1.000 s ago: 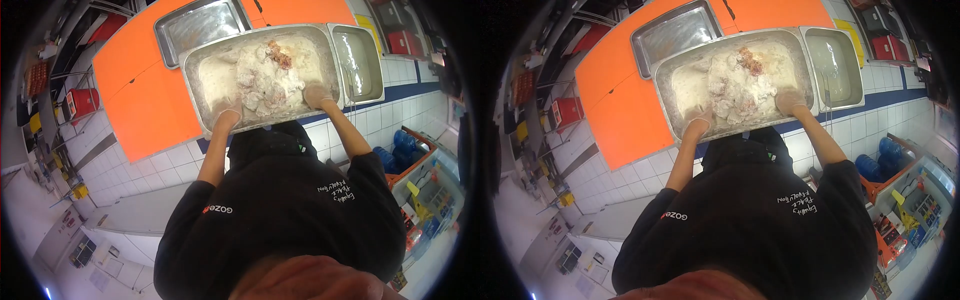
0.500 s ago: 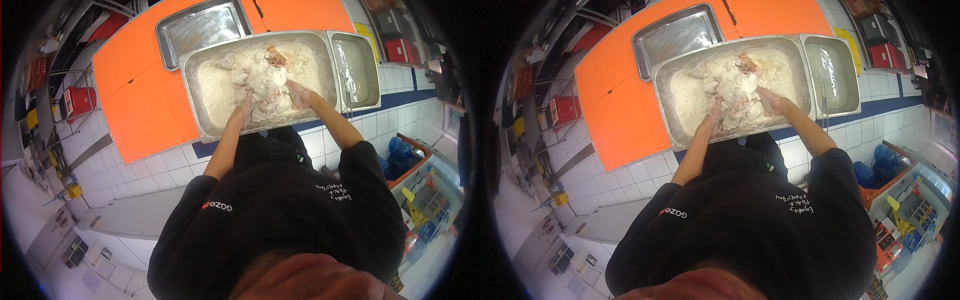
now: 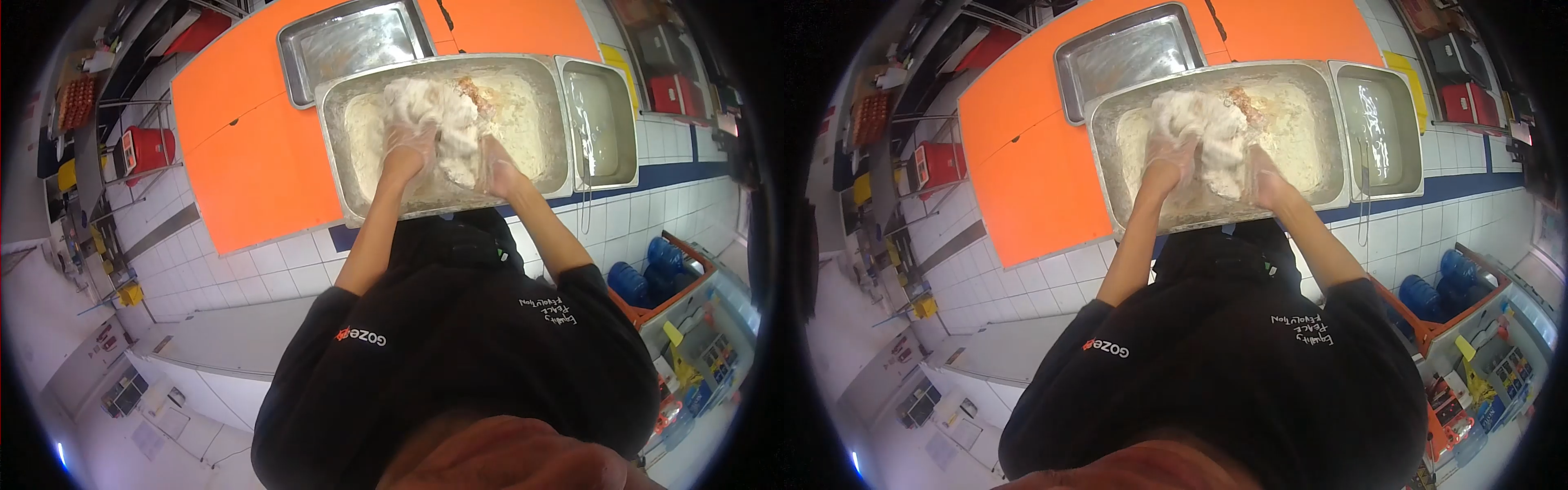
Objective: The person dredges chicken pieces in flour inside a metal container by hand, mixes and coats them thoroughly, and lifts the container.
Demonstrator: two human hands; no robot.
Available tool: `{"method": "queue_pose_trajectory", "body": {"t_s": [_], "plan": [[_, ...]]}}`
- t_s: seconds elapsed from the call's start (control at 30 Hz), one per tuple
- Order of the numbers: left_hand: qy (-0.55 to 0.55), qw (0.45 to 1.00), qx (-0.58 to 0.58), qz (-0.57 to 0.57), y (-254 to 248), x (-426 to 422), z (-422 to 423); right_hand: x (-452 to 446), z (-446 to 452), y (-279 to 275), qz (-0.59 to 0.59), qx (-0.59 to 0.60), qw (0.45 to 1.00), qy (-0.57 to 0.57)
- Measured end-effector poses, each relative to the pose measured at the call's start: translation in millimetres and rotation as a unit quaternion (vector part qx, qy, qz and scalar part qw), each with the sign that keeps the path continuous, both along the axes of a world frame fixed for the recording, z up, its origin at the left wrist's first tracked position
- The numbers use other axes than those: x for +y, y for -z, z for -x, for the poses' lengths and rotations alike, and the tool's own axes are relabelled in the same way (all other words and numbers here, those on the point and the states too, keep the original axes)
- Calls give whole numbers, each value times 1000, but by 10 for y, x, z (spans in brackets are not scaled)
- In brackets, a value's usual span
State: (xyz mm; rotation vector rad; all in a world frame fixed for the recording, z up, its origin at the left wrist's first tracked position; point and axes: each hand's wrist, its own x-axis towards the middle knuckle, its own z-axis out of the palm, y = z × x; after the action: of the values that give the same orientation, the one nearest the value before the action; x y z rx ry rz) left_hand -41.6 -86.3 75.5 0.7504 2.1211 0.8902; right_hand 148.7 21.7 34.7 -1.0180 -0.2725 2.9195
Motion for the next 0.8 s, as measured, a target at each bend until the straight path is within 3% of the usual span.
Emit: {"method": "queue_pose_trajectory", "body": {"t_s": [0.07, 0.1, 0.13, 0.17, 0.2, 0.27, 0.33, 0.4, 0.47, 0.5, 0.57, 0.6, 0.67, 0.7, 0.73, 0.8], "plan": [[-8, 997, 49, 63, 65, 155, -59, 79, -31, -581, -107, -135, 985, 5], [17, 997, 20, 75, -9, 228, -5, 129, -95, -525, -109, -135, 985, 5], [42, 995, -10, 87, -75, 278, 39, 230, -240, -396, -287, -205, 936, -22], [41, 996, -10, 84, -140, 254, 78, 364, -381, -264, -453, -266, 849, -49], [-17, 997, 37, 66, -216, 159, 121, 571, -491, -101, -455, -266, 848, -49], [-74, 993, 83, 50, -58, 89, 248, 1060, -554, 304, -674, -339, 643, -130], [-231, 948, -72, 208, 649, 59, 415, 1277, -387, 697, -762, -272, 588, -17], [-181, 970, -52, 154, 970, 98, 421, 1521, 219, 326, -613, -396, 586, -352], [-124, 987, -31, 97, 1094, 310, 462, 1334, 447, 440, -625, -380, 595, -333], [-170, 980, -56, 90, 1153, 437, 425, 1220, 526, 519, -627, -377, 598, -327], [-218, 969, -84, 79, 1131, 550, 382, 1024, 619, 619, -639, -218, 722, -148], [-218, 969, -88, 77, 1109, 586, 405, 1119, 631, 604, -641, -217, 721, -150], [-224, 967, -91, 77, 1096, 567, 430, 1298, 679, 425, -591, -265, 695, -313], [-223, 969, -77, 79, 1110, 576, 437, 1423, 617, 634, -570, -196, 745, -286], [-220, 970, -65, 82, 1134, 578, 439, 1453, 616, 602, -571, -195, 744, -288], [-192, 975, -67, 93, 1387, 587, 518, 1471, 585, 494, -445, -147, 861, -197]]}}
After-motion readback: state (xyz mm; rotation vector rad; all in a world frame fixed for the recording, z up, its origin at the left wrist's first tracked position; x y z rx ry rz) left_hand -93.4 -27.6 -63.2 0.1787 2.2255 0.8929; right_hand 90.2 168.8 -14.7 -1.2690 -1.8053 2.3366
